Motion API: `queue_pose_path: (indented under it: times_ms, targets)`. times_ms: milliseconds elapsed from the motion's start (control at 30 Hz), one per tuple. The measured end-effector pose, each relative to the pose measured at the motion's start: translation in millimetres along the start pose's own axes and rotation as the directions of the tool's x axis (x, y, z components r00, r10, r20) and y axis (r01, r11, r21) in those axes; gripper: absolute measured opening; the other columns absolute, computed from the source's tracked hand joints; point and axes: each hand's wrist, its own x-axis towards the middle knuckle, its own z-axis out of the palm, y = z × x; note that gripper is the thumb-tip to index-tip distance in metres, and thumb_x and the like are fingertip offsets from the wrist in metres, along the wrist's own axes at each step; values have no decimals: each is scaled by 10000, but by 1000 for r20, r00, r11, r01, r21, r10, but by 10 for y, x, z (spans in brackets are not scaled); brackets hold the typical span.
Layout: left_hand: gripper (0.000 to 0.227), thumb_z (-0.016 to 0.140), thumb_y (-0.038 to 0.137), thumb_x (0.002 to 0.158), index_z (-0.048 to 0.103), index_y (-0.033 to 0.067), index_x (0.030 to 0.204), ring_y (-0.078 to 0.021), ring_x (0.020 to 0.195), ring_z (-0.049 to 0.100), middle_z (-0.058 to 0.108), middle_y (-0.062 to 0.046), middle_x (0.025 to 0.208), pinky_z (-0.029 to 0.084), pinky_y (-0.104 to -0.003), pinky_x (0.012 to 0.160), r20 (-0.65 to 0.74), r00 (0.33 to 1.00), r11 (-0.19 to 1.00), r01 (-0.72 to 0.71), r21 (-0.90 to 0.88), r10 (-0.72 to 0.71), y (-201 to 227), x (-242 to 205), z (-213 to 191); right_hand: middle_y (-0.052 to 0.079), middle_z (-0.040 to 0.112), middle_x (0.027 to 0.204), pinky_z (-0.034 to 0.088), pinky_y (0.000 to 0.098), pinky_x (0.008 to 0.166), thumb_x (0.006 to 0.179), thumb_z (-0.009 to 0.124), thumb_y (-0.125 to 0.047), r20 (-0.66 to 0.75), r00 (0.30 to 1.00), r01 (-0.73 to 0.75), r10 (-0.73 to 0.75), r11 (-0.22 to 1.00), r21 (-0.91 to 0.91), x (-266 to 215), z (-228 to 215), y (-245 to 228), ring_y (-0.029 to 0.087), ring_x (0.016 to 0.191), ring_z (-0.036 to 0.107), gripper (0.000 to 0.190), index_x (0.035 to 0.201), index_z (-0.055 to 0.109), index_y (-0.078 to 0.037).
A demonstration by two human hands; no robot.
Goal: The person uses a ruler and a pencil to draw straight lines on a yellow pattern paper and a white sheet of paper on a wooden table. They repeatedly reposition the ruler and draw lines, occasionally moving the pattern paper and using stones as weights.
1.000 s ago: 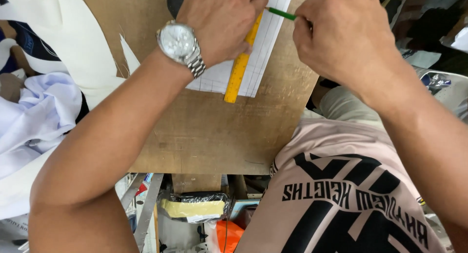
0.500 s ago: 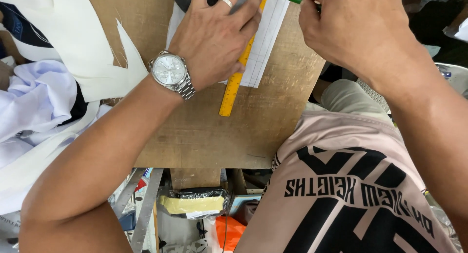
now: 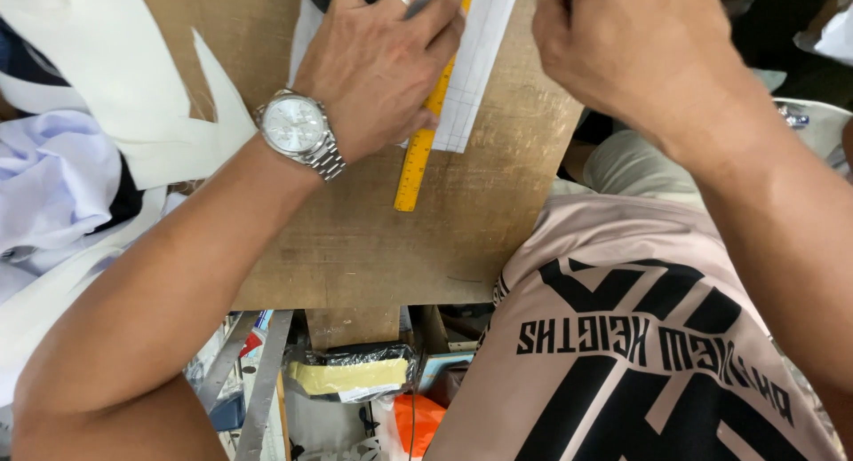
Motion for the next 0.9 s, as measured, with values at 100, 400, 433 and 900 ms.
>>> queue_pose_path:
  times_ms: [100, 400, 433, 900]
  targets:
    - [1121, 817, 1030, 838, 789, 234, 1627, -179, 1199, 688, 729, 104, 1568, 566, -448, 900, 10, 1000, 1000, 7, 3, -7, 25, -2, 64, 25, 528, 732, 444, 378, 464, 1363, 621, 31, 133, 989, -70, 68, 997, 11, -132, -35, -403, 225, 569, 540, 363, 1021, 686, -69]
    - [1080, 894, 986, 753, 780, 224, 1509, -160, 1081, 706, 734, 78, 1381, 569, -379, 726, 29, 999, 1000, 24, 1, -24, 77, 13, 143, -55, 489, 577, 498, 344, 326, 1344, 545, -77, 502, 864, -109, 42, 989, 103, -683, 6, -1255, 177, 412, 539, 373, 1011, 705, -125]
    - [1062, 968, 910, 738, 788, 198, 1505, -194, 1209, 731, 763, 33, 1431, 612, -405, 782, 17, 999, 998, 32, -58, -31, 81, 9, 152, -32, 493, 572, 524, 298, 318, 1309, 564, -72, 571, 821, -100, 27, 990, 98, -730, -36, -1341, 164, 417, 564, 332, 1070, 785, -135]
    - [666, 923, 400, 1107, 769, 93, 1678, -439, 1521, 614, 646, -168, 1622, 531, -604, 1154, 105, 626, 582, 764, -279, -772, 1880, -571, -145, 161, 965, 1007, 732, 615, 904, 1184, 704, -341, 564, 815, -430, 130, 789, 440, -2440, 160, 871, 460, 1020, 945, 337, 1505, 772, -264]
